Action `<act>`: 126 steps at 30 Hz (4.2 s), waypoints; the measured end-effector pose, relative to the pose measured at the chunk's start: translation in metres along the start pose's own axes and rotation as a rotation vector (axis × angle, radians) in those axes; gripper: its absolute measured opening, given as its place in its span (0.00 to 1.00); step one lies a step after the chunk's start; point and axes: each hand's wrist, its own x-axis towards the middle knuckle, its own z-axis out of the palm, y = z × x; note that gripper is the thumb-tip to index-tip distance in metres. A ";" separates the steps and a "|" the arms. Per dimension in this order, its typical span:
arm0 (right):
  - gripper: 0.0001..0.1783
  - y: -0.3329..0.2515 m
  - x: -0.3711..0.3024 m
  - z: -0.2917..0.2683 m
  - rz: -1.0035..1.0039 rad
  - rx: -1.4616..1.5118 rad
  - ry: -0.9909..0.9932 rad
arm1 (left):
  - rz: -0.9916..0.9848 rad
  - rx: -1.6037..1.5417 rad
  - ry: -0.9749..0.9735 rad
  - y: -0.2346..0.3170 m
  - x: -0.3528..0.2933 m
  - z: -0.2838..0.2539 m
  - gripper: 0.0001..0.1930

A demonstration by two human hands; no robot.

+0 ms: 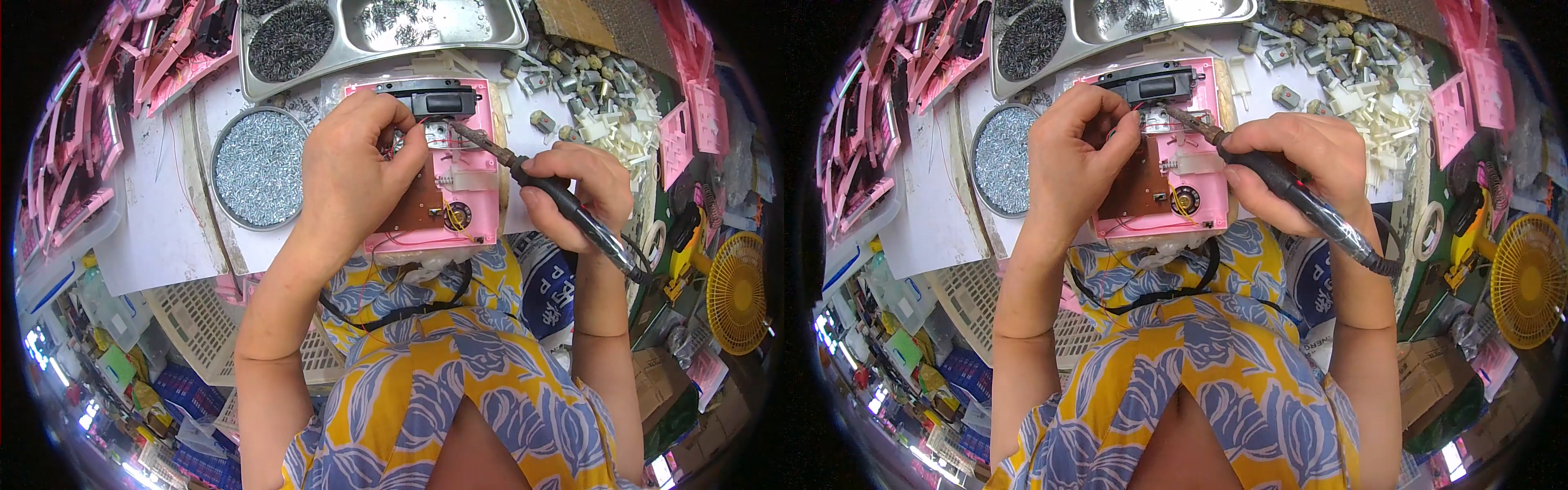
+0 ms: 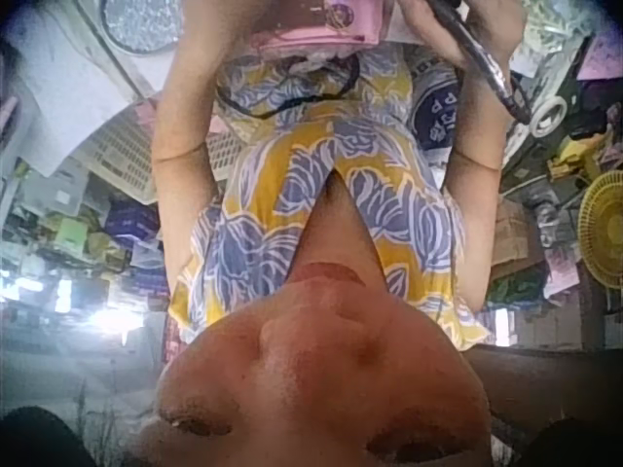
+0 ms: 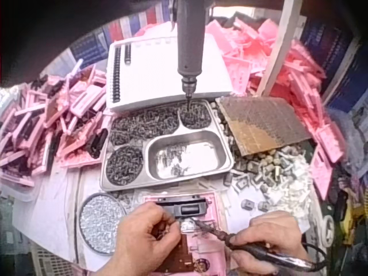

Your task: Assembling a pink electronic toy by soldering internal components and screwing the casing together.

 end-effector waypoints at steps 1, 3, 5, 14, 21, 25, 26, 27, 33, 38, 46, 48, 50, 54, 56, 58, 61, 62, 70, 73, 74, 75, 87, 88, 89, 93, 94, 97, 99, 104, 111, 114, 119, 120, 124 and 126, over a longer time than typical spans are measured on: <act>0.11 0.001 0.001 0.001 -0.015 -0.013 0.004 | 0.001 0.002 0.005 0.000 0.000 0.000 0.05; 0.11 0.002 0.003 0.002 -0.019 -0.023 -0.003 | 0.008 0.013 0.008 0.000 0.000 0.000 0.05; 0.11 0.003 0.003 0.002 0.003 -0.018 -0.026 | 0.006 0.016 0.013 0.001 0.000 0.001 0.05; 0.11 0.005 0.007 0.008 0.022 0.027 -0.040 | 0.013 0.020 0.021 -0.001 0.000 0.002 0.05; 0.12 0.009 0.007 0.008 0.010 0.037 -0.020 | 0.042 0.045 0.061 -0.001 -0.001 0.005 0.05; 0.12 0.007 0.006 0.007 0.038 0.048 -0.021 | 0.041 0.065 0.065 -0.002 -0.002 0.006 0.05; 0.12 0.006 0.006 0.006 0.044 0.044 -0.025 | 0.040 0.068 0.063 -0.001 -0.002 0.006 0.05; 0.12 0.005 0.004 0.004 0.041 0.042 -0.029 | 0.039 0.072 0.061 -0.001 -0.002 0.005 0.05; 0.13 0.003 -0.009 -0.011 0.025 -0.005 0.015 | 0.050 0.074 0.075 -0.001 -0.001 0.006 0.06; 0.14 -0.001 -0.022 -0.017 0.093 0.017 0.071 | 0.040 0.085 0.079 -0.001 -0.002 0.006 0.06; 0.15 0.003 -0.032 -0.023 0.127 0.044 0.114 | 0.057 0.074 0.071 -0.001 -0.004 0.002 0.06; 0.15 0.003 -0.036 -0.029 0.151 0.045 0.133 | 0.085 0.109 0.082 0.011 -0.007 -0.013 0.08; 0.15 0.004 -0.044 -0.036 0.177 0.042 0.170 | 0.121 0.058 -0.057 0.025 -0.017 -0.025 0.10; 0.14 0.000 -0.047 -0.039 0.251 0.094 0.201 | 0.281 0.072 -0.457 0.038 -0.030 -0.022 0.13; 0.14 -0.005 -0.043 -0.037 0.228 0.055 0.174 | 0.387 0.155 -0.525 0.033 -0.029 -0.012 0.14; 0.15 -0.008 -0.043 -0.038 0.197 0.026 0.162 | 0.344 0.012 -0.486 0.025 -0.026 -0.008 0.12; 0.15 -0.006 -0.054 -0.041 0.233 0.087 0.213 | 0.194 -0.228 -0.443 0.019 -0.027 -0.003 0.09; 0.15 -0.007 -0.055 -0.040 0.259 0.094 0.227 | 0.129 -0.311 -0.430 0.018 -0.027 -0.002 0.08; 0.15 -0.011 -0.053 -0.032 0.256 0.120 0.230 | -0.296 -0.425 -0.485 0.028 -0.025 0.001 0.05; 0.15 -0.016 -0.059 -0.039 0.249 0.095 0.230 | -0.109 -0.347 -0.447 0.028 -0.027 0.002 0.05; 0.15 -0.019 -0.063 -0.042 0.251 0.083 0.227 | -0.017 -0.287 -0.434 0.024 -0.028 0.003 0.05; 0.16 -0.021 -0.068 -0.045 0.267 0.100 0.203 | 0.074 -0.226 -0.421 0.022 -0.028 0.005 0.06; 0.11 -0.025 -0.064 -0.024 0.272 0.210 -0.053 | 0.127 0.039 -0.461 0.033 -0.027 0.006 0.06; 0.11 -0.024 -0.064 -0.023 0.270 0.206 -0.059 | 0.139 0.045 -0.459 0.032 -0.027 0.006 0.06; 0.10 -0.024 -0.063 -0.022 0.268 0.202 -0.065 | 0.150 0.051 -0.457 0.032 -0.027 0.006 0.06; 0.11 -0.024 -0.062 -0.021 0.303 0.208 -0.080 | 0.193 0.060 -0.458 0.031 -0.027 0.006 0.07; 0.11 -0.024 -0.062 -0.021 0.294 0.206 -0.079 | 0.197 0.063 -0.462 0.031 -0.027 0.006 0.07; 0.11 -0.022 -0.060 -0.018 0.271 0.203 -0.084 | 0.204 0.077 -0.466 0.029 -0.027 0.007 0.07; 0.11 -0.022 -0.059 -0.018 0.267 0.203 -0.095 | 0.202 0.086 -0.466 0.030 -0.027 0.007 0.07; 0.11 -0.024 -0.058 -0.019 0.278 0.190 -0.096 | 0.199 0.065 -0.445 0.030 -0.029 0.007 0.08; 0.11 -0.027 -0.065 -0.030 0.335 0.209 -0.003 | 0.177 0.025 -0.436 0.030 -0.029 0.005 0.07; 0.11 -0.027 -0.067 -0.032 0.328 0.201 0.048 | 0.170 -0.036 -0.429 0.028 -0.029 0.005 0.07; 0.12 -0.025 -0.067 -0.036 0.314 0.169 0.042 | 0.231 -0.006 -0.443 0.025 -0.028 0.003 0.07; 0.12 -0.025 -0.067 -0.035 0.311 0.167 0.037 | 0.258 0.005 -0.444 0.023 -0.027 0.004 0.07; 0.12 -0.025 -0.064 -0.033 0.298 0.174 0.029 | 0.330 0.074 -0.509 0.027 -0.018 0.001 0.08; 0.11 -0.025 -0.063 -0.033 0.290 0.178 0.014 | 0.372 0.143 -0.545 0.029 -0.014 -0.001 0.09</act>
